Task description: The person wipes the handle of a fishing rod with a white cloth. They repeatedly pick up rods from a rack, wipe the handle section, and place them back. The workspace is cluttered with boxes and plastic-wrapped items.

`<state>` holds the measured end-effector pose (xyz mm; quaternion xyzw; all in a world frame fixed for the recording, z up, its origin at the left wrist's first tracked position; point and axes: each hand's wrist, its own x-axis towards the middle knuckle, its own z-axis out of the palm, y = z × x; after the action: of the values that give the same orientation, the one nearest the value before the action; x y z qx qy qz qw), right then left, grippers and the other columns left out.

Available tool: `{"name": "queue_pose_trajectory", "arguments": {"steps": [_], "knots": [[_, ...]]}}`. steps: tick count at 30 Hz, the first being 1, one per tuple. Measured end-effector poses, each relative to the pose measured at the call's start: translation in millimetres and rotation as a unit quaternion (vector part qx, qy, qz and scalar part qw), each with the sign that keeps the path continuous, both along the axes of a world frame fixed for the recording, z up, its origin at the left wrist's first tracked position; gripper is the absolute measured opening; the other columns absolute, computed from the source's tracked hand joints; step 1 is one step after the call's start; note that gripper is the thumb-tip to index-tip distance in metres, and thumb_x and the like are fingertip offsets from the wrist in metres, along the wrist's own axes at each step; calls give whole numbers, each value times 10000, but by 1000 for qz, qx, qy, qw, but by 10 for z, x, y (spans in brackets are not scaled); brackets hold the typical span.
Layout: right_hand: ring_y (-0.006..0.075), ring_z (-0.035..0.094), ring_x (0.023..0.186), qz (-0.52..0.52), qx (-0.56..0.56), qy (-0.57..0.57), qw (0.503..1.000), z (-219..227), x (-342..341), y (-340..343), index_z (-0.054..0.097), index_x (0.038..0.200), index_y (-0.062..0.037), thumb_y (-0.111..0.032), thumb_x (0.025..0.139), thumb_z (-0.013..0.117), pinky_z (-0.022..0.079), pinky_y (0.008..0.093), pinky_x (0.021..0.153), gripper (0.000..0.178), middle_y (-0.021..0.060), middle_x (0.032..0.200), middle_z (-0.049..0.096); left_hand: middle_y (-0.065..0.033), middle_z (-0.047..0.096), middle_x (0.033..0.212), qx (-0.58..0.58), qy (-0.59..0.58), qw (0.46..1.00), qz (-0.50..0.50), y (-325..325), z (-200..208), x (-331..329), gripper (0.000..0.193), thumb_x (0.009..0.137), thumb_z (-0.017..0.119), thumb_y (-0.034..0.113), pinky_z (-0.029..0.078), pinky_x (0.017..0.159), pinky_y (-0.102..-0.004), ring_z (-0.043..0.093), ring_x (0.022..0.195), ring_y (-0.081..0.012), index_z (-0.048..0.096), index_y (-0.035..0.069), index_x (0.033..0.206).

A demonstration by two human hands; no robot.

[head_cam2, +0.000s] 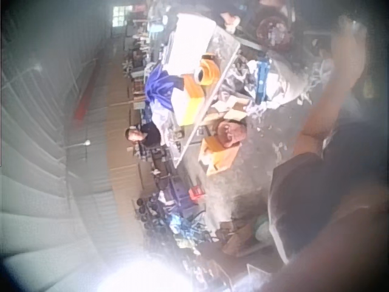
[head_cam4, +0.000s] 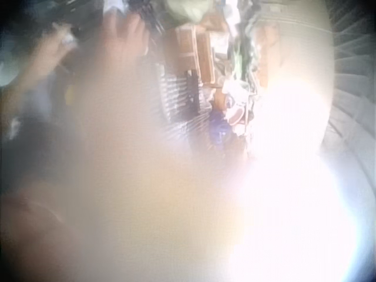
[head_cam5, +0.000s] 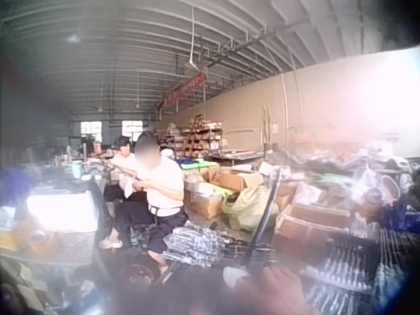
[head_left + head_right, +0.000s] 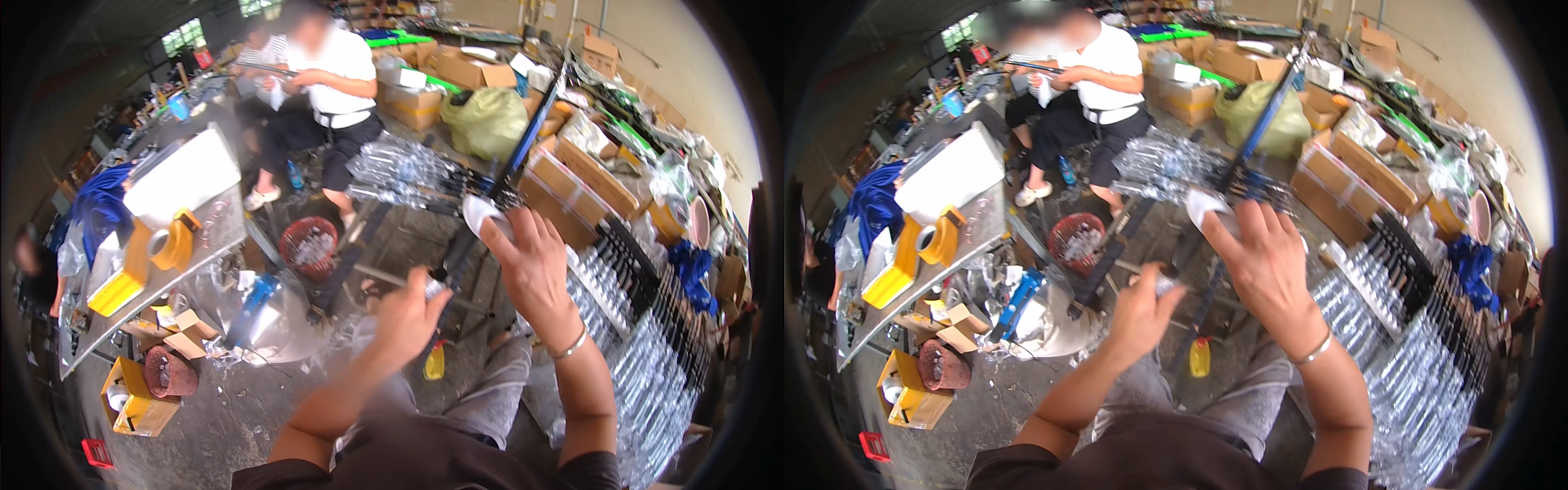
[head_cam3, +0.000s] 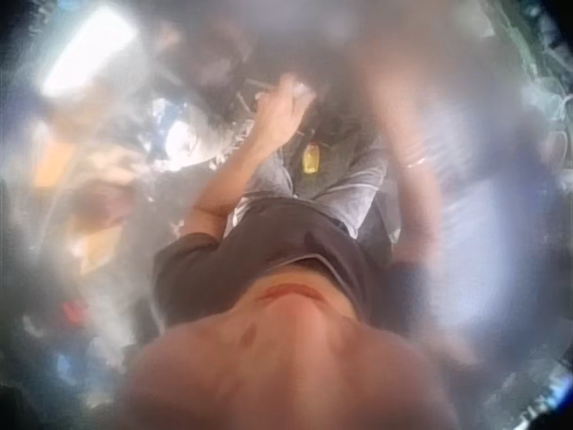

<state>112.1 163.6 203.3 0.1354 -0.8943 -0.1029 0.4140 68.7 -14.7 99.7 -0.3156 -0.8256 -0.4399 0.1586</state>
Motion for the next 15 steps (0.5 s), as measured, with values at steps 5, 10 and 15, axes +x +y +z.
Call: {"name": "queue_pose_trajectory", "arguments": {"steps": [5, 10, 15], "knots": [[193, 527, 656, 4, -20, -27, 999, -54, 68, -54, 571, 1064, -127, -100, 744, 604, 454, 335, 548, 322, 39, 739, 423, -191, 608, 653, 33, -46, 997, -53, 75, 47, 78, 357, 887, 629, 241, 459, 512, -466, 606, 597, -407, 455, -13, 1068], [252, 586, 688, 60, -258, -64, 962, -118, 111, -4, 518, 1040, -38, -80, 757, 700, 479, 330, 580, 339, 80, 819, 542, -192, 615, 682, 59, -102, 991, -62, 86, 6, 100, 347, 893, 622, 237, 459, 531, -464, 610, 624, -411, 458, -8, 1074], [103, 560, 861, 158, -773, -114, 604, -672, 260, 114, 507, 1209, -22, -154, 873, 649, 462, 250, 745, 387, 11, 977, 588, -202, 624, 770, 53, -128, 989, -47, 20, -131, 57, 383, 893, 629, 225, 484, 636, -394, 641, 726, -378, 468, -20, 1139]]}}
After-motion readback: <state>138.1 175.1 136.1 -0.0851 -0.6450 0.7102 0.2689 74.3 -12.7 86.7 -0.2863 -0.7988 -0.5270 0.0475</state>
